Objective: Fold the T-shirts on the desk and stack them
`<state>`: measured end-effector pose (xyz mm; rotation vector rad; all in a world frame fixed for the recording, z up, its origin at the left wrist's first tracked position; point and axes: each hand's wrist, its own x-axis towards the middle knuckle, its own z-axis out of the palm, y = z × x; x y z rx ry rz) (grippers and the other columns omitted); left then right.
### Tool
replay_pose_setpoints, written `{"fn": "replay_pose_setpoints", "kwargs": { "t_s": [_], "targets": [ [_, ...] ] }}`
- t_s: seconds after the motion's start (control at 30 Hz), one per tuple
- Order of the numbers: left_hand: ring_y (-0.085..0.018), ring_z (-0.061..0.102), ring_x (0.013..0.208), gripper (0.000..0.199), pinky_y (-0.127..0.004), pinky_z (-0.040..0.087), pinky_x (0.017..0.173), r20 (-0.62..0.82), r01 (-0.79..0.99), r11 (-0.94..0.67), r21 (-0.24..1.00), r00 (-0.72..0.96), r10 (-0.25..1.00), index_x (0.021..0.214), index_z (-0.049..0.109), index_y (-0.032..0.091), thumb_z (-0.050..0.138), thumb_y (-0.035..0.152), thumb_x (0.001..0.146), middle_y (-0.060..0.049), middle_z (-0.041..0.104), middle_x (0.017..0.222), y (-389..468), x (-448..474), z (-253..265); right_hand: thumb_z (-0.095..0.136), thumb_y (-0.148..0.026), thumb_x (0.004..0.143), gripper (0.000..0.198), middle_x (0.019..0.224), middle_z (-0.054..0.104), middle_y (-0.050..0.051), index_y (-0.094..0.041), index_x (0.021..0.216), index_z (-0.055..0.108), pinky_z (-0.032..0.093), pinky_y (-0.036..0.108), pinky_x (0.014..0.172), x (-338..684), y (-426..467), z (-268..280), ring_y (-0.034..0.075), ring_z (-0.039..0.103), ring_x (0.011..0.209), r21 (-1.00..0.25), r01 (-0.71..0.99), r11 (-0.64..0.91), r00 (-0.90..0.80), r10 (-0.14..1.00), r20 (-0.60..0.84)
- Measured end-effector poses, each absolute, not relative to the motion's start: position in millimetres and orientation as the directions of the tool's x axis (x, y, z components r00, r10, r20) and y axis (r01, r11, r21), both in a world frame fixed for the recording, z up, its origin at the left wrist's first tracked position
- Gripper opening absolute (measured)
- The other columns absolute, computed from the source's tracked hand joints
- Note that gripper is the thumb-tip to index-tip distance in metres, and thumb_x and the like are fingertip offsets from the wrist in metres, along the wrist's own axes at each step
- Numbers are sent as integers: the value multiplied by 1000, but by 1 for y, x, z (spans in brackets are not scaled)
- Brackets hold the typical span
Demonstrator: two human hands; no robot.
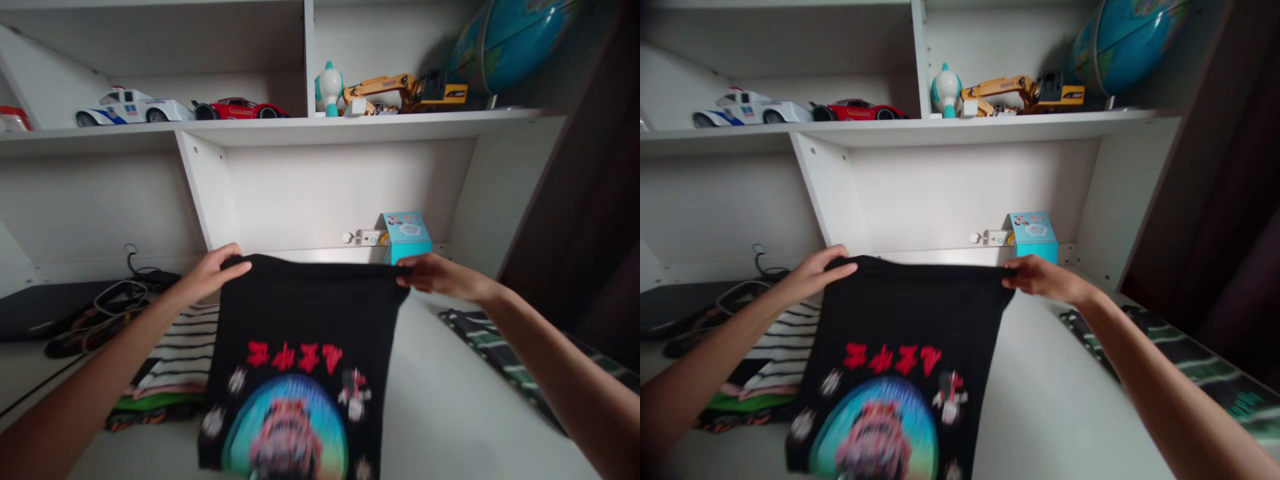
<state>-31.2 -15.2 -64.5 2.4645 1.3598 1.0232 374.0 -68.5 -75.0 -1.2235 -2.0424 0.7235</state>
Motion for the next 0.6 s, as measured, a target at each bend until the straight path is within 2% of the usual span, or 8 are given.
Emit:
{"fn": "replay_pose_setpoints", "kwargs": {
  "t_s": [0.07, 0.13, 0.23, 0.33, 0.4, 0.5, 0.57, 0.6],
  "targets": [
    [-16, 56, 75, 32, -24, 44, 70, 528, 679, -566, 468, 299, 795, 77, 55, 15, 57, 46, 72, 1, 59, 76, 23, -15, -37, 62, -26, 75, 21, 41, 39, -10, -15, 63, 49, 28, 14, 35, 376, -24, -55, 3, 37, 33, -732, 546, 409, -163, 908, 386],
    [-16, 56, 82, 41, -25, 42, 74, 604, 687, -583, 434, 258, 754, 87, 58, 9, 58, 46, 71, -3, 62, 87, 44, -5, 2, 56, -19, 78, 12, 49, 48, -8, -10, 75, 50, 35, 12, 43, 375, 0, -24, 2, 48, 40, -712, 539, 450, -5, 847, 531],
    [-16, 54, 86, 53, -27, 38, 79, 744, 737, -639, 222, 295, 599, 92, 59, 0, 50, 49, 76, -1, 60, 88, 38, -3, 63, 46, -15, 80, 22, 74, 58, 0, 0, 97, 48, 40, 18, 62, 374, -7, 26, 7, 62, 68, -605, 554, 571, 146, 649, 746],
    [-14, 54, 82, 52, -27, 36, 77, 839, 752, -659, 23, 343, 422, 86, 61, 0, 54, 50, 72, 5, 53, 75, 9, -6, 94, 42, -20, 79, 35, 87, 62, 7, 2, 105, 48, 39, 26, 65, 379, -50, 41, 14, 62, 80, -460, 612, 644, 174, 458, 872],
    [-13, 53, 74, 46, -25, 37, 72, 837, 729, -684, -8, 379, 395, 80, 62, 2, 60, 47, 69, 5, 50, 69, -12, -6, 84, 44, -23, 79, 31, 90, 64, 9, -4, 102, 53, 41, 27, 66, 385, -83, 24, 16, 62, 82, -363, 716, 597, 140, 386, 912],
    [-12, 53, 66, 24, -23, 38, 66, 659, 680, -732, 38, 534, 530, 73, 63, 10, 62, 34, 70, 5, 55, 66, -43, 1, 29, 47, -29, 78, 25, 95, 65, 7, -20, 98, 59, 48, 30, 70, 402, -125, -34, 19, 63, 83, -263, 879, 397, 45, 480, 876],
    [-14, 54, 68, 8, -23, 38, 65, 392, 655, -752, 75, 674, 626, 74, 64, 17, 58, 21, 72, 4, 58, 69, -65, 10, -23, 46, -36, 76, 29, 101, 65, 3, -32, 103, 56, 52, 35, 74, 420, -144, -87, 23, 63, 87, -262, 909, 324, -24, 669, 743],
    [-15, 55, 71, 10, -23, 38, 66, 252, 639, -765, 81, 729, 636, 77, 64, 20, 55, 16, 73, 3, 59, 71, -77, 15, -49, 47, -39, 74, 30, 105, 65, -1, -39, 103, 54, 52, 36, 77, 431, -152, -116, 24, 63, 90, -269, 914, 304, -47, 737, 674]
  ]
}}
